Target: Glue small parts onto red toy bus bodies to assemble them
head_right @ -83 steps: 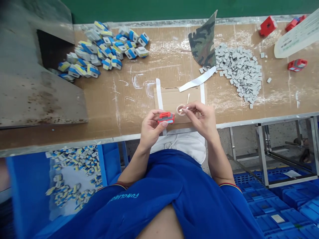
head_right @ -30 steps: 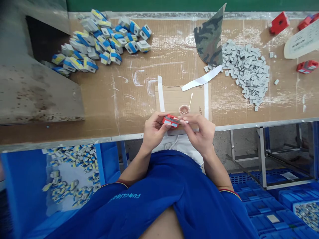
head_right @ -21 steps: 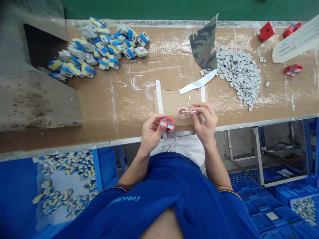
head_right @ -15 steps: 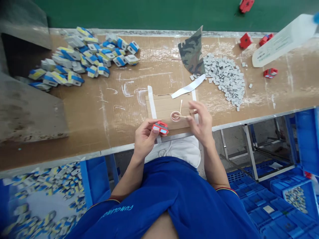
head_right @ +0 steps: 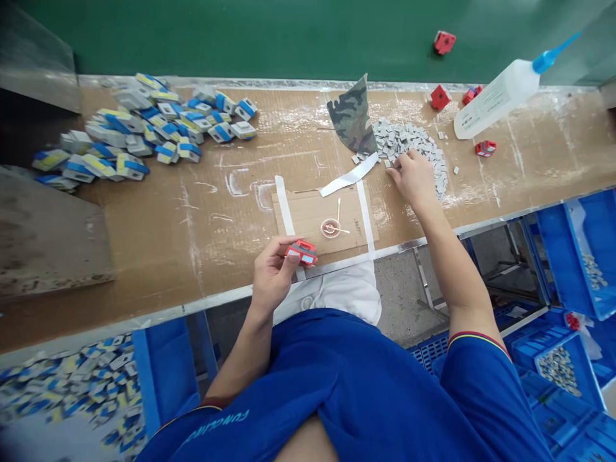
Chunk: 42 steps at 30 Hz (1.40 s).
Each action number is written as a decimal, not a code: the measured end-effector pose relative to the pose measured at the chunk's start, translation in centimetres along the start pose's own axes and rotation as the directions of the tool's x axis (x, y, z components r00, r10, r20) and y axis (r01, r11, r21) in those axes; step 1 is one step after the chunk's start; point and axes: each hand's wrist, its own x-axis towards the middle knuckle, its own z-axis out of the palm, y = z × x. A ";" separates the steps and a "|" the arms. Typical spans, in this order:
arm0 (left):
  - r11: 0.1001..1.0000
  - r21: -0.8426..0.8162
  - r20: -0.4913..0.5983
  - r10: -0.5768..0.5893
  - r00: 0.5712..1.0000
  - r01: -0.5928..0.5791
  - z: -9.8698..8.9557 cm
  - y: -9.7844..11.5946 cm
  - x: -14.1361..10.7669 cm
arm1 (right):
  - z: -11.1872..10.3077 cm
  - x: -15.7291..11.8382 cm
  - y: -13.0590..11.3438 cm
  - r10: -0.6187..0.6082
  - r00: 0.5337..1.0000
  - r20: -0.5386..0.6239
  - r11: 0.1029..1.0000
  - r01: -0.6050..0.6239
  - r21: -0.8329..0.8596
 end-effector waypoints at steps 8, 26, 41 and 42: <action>1.000 -0.013 0.012 0.018 1.000 -0.018 -0.1 0.0 -0.1 | 0.0 2.3 1.0 0.123 0.992 -0.007 0.992 -0.123 -0.002; 0.995 -0.094 0.164 0.060 0.985 -0.045 -0.6 -0.9 -0.1 | -3.1 -16.2 -12.0 0.006 1.000 -0.018 0.563 0.011 0.826; 0.994 0.009 0.151 0.104 0.983 -0.106 -0.3 -0.7 -0.1 | -0.1 -18.2 -15.4 -0.079 0.996 -0.046 0.659 0.087 0.747; 0.994 0.024 0.142 0.104 0.984 -0.109 -0.3 -0.7 -0.1 | -0.2 -18.1 -15.5 -0.084 0.995 -0.056 0.673 0.098 0.733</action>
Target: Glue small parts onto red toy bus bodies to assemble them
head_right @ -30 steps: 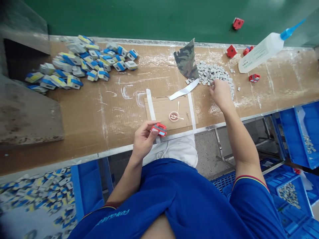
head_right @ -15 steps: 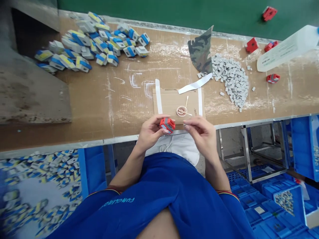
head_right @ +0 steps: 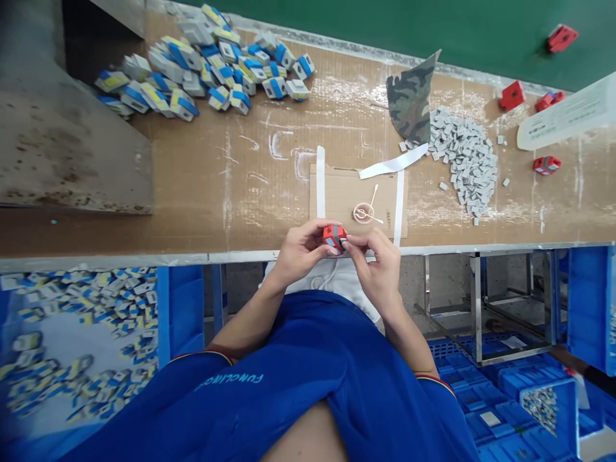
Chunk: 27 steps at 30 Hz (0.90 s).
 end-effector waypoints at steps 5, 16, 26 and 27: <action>0.999 0.039 -0.030 0.001 1.000 0.000 0.1 -0.3 -0.1 | 0.2 0.3 -0.6 -0.013 1.000 0.020 0.996 0.015 -0.086; 0.976 0.199 -0.033 0.095 0.995 -0.086 -0.2 -0.8 -0.3 | 0.5 -1.4 -1.7 -0.005 0.999 0.041 0.971 0.015 -0.239; 0.972 0.219 0.230 0.030 0.973 -0.082 -1.5 0.2 0.1 | -2.8 2.1 0.6 0.160 0.892 0.422 0.980 -0.196 0.043; 0.966 0.239 0.234 0.040 0.971 -0.097 -1.5 0.3 0.1 | -2.7 2.1 0.6 0.153 0.892 0.424 0.983 -0.183 0.030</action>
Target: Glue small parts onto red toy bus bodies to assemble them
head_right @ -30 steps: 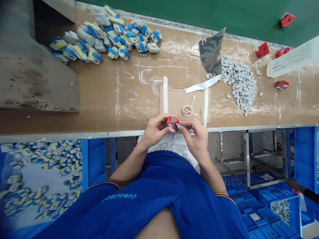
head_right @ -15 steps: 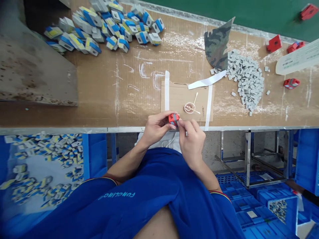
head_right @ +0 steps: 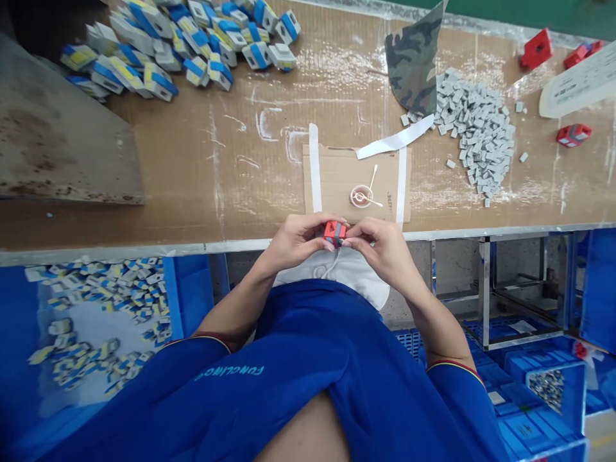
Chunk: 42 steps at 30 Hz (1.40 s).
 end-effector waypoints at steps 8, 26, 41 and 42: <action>0.987 0.125 -0.018 0.103 0.995 -0.100 -0.2 0.2 -0.3 | 2.5 -1.0 0.9 -0.008 0.993 -0.115 1.000 0.006 -0.019; 0.972 0.208 0.007 0.114 0.993 -0.113 0.0 0.2 -0.4 | 3.4 -1.7 0.9 -0.253 0.951 -0.177 0.956 0.218 -0.194; 0.945 0.282 -0.072 0.192 0.979 -0.165 0.4 -0.2 -0.8 | 4.5 -1.9 1.2 -0.174 0.950 -0.261 0.983 0.150 -0.108; 0.951 0.268 -0.071 0.182 0.981 -0.157 0.4 -0.2 -0.8 | 4.3 -2.1 1.2 -0.177 0.954 -0.242 0.982 0.156 -0.105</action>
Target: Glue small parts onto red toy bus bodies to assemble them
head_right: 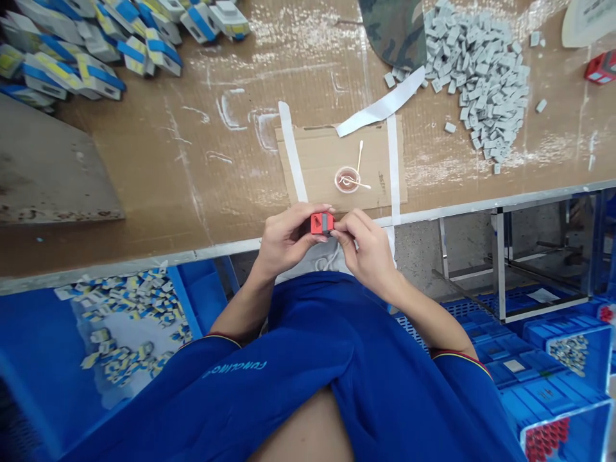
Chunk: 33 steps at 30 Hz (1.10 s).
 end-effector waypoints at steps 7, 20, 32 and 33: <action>0.999 -0.024 0.028 -0.022 0.999 0.023 -0.1 0.0 0.2 | -0.4 -0.4 0.6 -0.061 0.998 0.032 0.996 0.063 -0.064; 0.991 -0.103 0.046 0.086 0.995 -0.081 -0.4 -0.1 0.5 | 0.2 0.1 -0.1 -0.098 0.995 -0.027 0.993 0.096 -0.061; 0.992 -0.121 0.002 0.036 0.999 -0.035 -0.5 -0.1 0.2 | 0.9 -0.3 -0.2 -0.123 0.987 -0.103 0.992 0.119 -0.043; 0.991 -0.129 0.007 0.034 0.999 -0.033 -0.5 -0.1 0.2 | 0.7 -0.4 -0.2 -0.137 0.986 -0.091 0.990 0.133 -0.050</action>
